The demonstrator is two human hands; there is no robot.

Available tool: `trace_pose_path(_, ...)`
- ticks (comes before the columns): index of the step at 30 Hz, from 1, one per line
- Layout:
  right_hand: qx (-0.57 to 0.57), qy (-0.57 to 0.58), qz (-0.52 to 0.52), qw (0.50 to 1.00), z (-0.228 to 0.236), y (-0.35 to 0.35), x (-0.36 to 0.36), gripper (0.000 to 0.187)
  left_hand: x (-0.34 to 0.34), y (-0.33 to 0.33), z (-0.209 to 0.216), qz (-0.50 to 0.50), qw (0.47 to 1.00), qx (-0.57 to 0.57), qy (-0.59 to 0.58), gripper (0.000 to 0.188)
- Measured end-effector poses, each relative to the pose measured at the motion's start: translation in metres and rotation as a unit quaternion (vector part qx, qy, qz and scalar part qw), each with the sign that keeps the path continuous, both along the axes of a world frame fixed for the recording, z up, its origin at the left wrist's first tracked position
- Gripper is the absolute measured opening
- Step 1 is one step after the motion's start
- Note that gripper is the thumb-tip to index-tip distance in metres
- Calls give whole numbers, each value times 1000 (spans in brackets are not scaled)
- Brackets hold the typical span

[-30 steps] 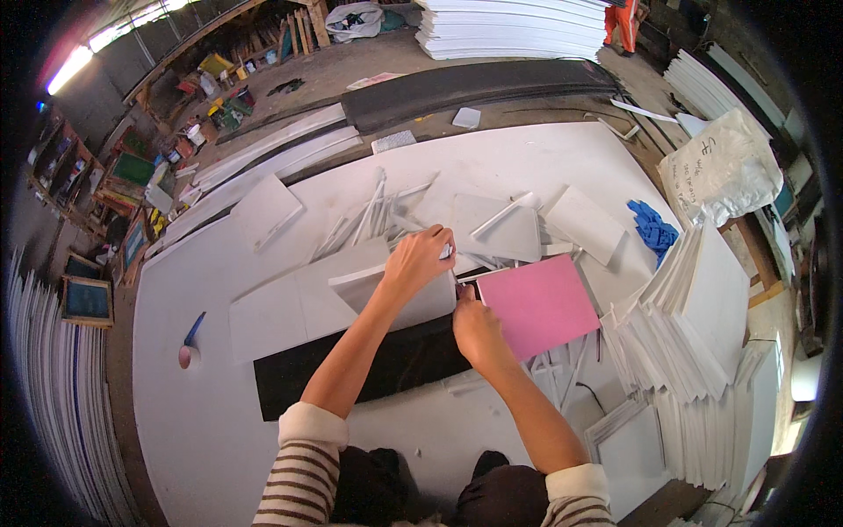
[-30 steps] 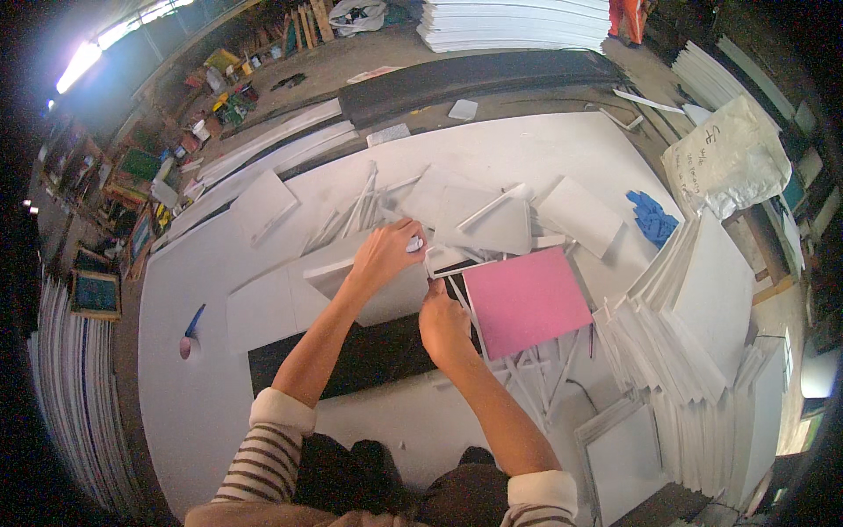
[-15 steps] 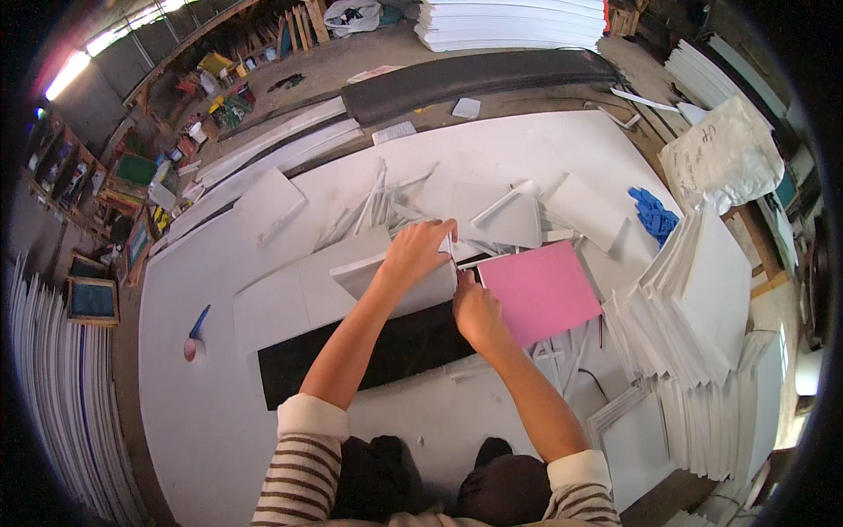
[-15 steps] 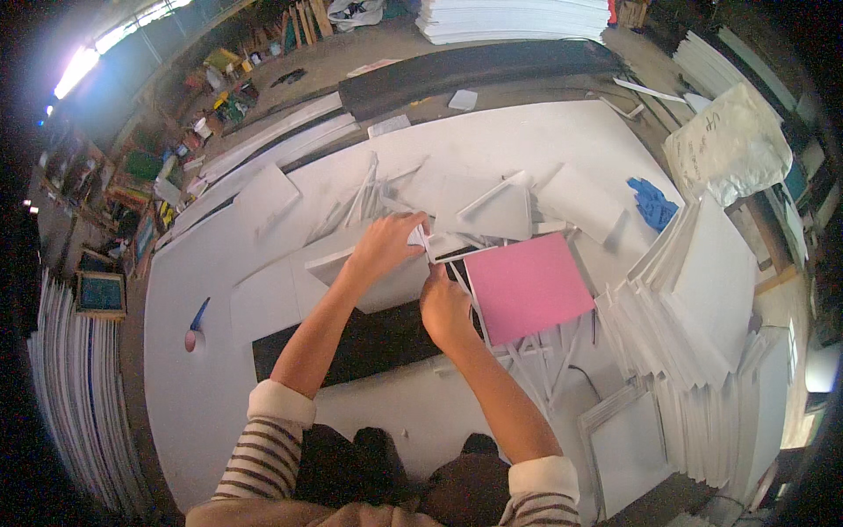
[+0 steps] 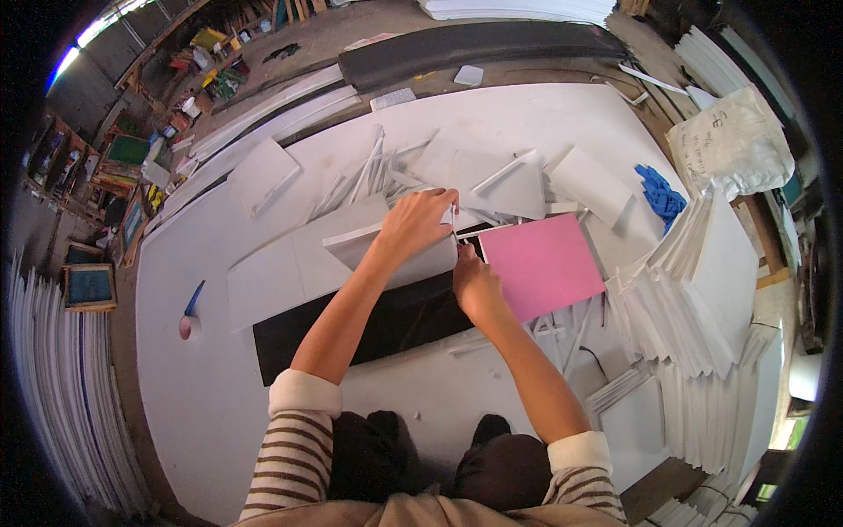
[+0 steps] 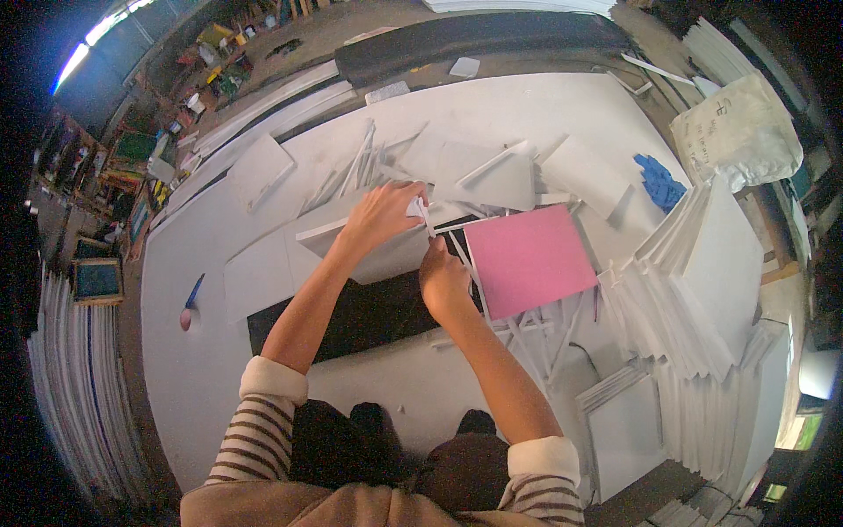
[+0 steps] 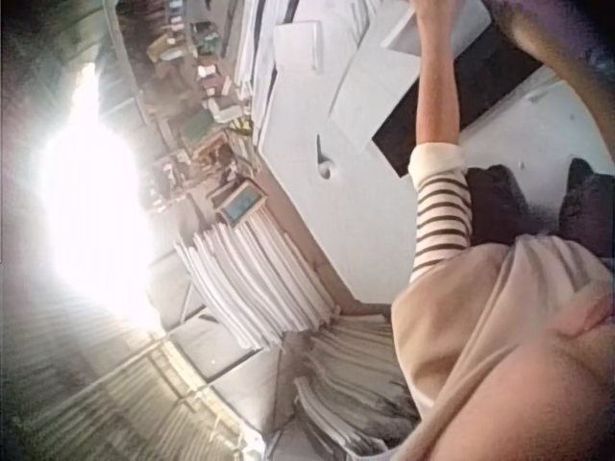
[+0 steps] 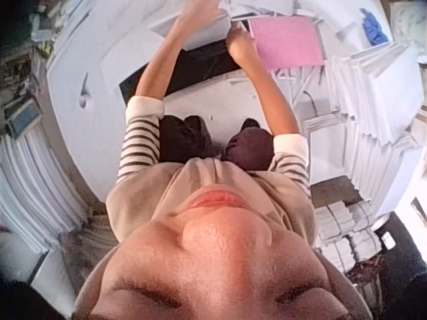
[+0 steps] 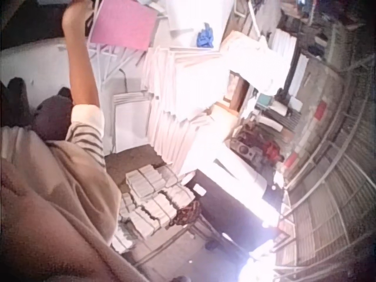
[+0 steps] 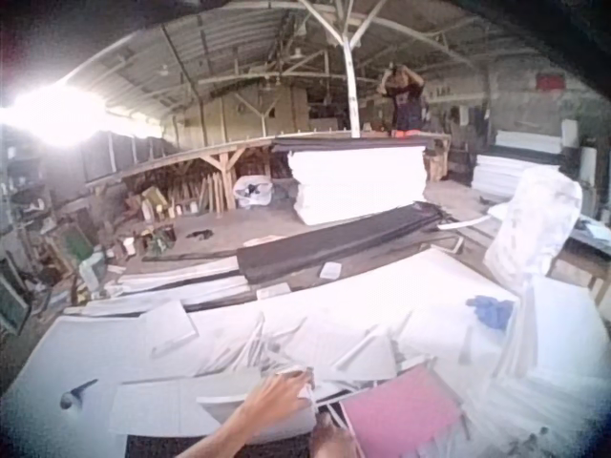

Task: The person trims the edges of white foam boards using a utility knife on a large workbench. They repeatedly pick up boards, align them, cut along the edges, and stack the trimmed pieces. The workspace contains stacks of foam boards and trimmings.

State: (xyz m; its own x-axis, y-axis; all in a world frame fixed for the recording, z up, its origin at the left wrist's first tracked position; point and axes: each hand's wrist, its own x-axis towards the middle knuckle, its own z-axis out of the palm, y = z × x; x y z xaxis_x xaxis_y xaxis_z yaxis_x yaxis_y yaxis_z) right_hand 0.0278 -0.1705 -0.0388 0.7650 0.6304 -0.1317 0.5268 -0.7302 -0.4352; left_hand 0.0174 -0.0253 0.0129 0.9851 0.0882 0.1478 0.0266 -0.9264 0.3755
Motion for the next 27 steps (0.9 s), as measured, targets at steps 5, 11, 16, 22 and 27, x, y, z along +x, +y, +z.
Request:
trace_pose_path(5, -8, 19, 0, 1000, -16, 8, 10, 17, 1, -1, -2, 6, 1000, 17, 2, 31)
trace_pose_path(11, -23, 10, -2, 1000, -14, 4, 8, 17, -1, -1, -5, -52, 997, 57, -2, 33)
trace_pose_path(16, 3, 5, -7, 1000, -11, -1, 4, 18, -5, -1, -4, -64, 996, 59, -2, 34)
trace_pose_path(22, 18, -38, 2, 999, -13, -4, 0, 17, -6, 0, -3, -79, 996, 48, -9, 31)
trace_pose_path(27, 33, -49, 2, 998, -1, -11, -8, 16, -4, 5, -9, -35, 999, 34, -23, 27)
